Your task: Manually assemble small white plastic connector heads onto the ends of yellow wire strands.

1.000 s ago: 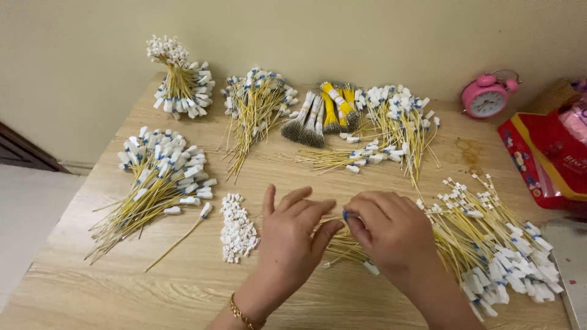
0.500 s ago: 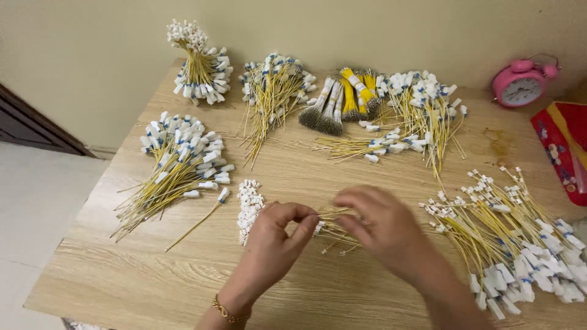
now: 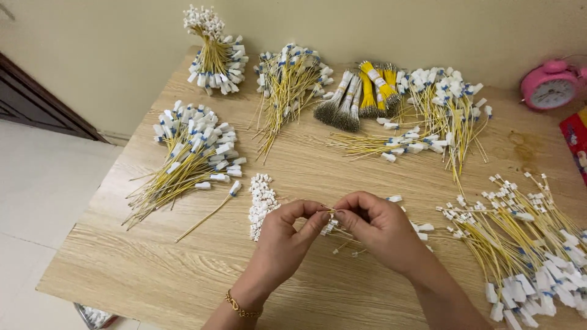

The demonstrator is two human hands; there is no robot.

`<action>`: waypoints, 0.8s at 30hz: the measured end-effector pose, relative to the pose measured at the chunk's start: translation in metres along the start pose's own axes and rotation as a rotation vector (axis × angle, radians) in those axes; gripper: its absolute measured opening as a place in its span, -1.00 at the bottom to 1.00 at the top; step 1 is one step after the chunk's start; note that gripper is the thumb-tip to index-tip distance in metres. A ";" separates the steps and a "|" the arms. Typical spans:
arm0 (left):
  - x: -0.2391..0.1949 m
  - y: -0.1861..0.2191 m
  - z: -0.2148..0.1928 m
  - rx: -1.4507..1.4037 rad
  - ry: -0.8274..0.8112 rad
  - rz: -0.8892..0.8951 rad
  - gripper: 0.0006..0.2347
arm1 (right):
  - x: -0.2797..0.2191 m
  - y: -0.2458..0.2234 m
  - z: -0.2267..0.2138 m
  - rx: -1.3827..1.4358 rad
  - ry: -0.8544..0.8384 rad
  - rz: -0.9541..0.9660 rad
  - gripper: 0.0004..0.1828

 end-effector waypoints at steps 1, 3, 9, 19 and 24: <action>0.000 0.001 0.000 -0.029 -0.023 -0.063 -0.89 | 0.000 0.000 -0.001 -0.001 -0.011 -0.001 -0.88; 0.001 -0.005 0.000 -0.061 -0.013 -0.057 -0.87 | 0.000 -0.003 -0.002 -0.027 -0.005 -0.002 -0.87; 0.000 -0.012 0.000 -0.087 0.039 0.038 -0.88 | -0.001 -0.005 -0.004 -0.068 -0.020 0.008 -0.89; -0.002 -0.005 0.004 0.106 0.112 0.260 -0.94 | -0.003 -0.014 -0.007 -0.153 -0.001 -0.107 -0.88; -0.003 -0.014 0.008 -0.144 0.042 -0.009 -0.88 | -0.002 -0.023 -0.004 -0.217 0.021 -0.158 -0.91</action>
Point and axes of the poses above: each hand's wrist, its own x-axis towards the middle knuckle, its own z-axis out of the palm, y = z × x, the point moved 1 cm from there along x, towards the middle knuckle, and after that the axes turned 6 degrees about y, right-handed, at the moved point
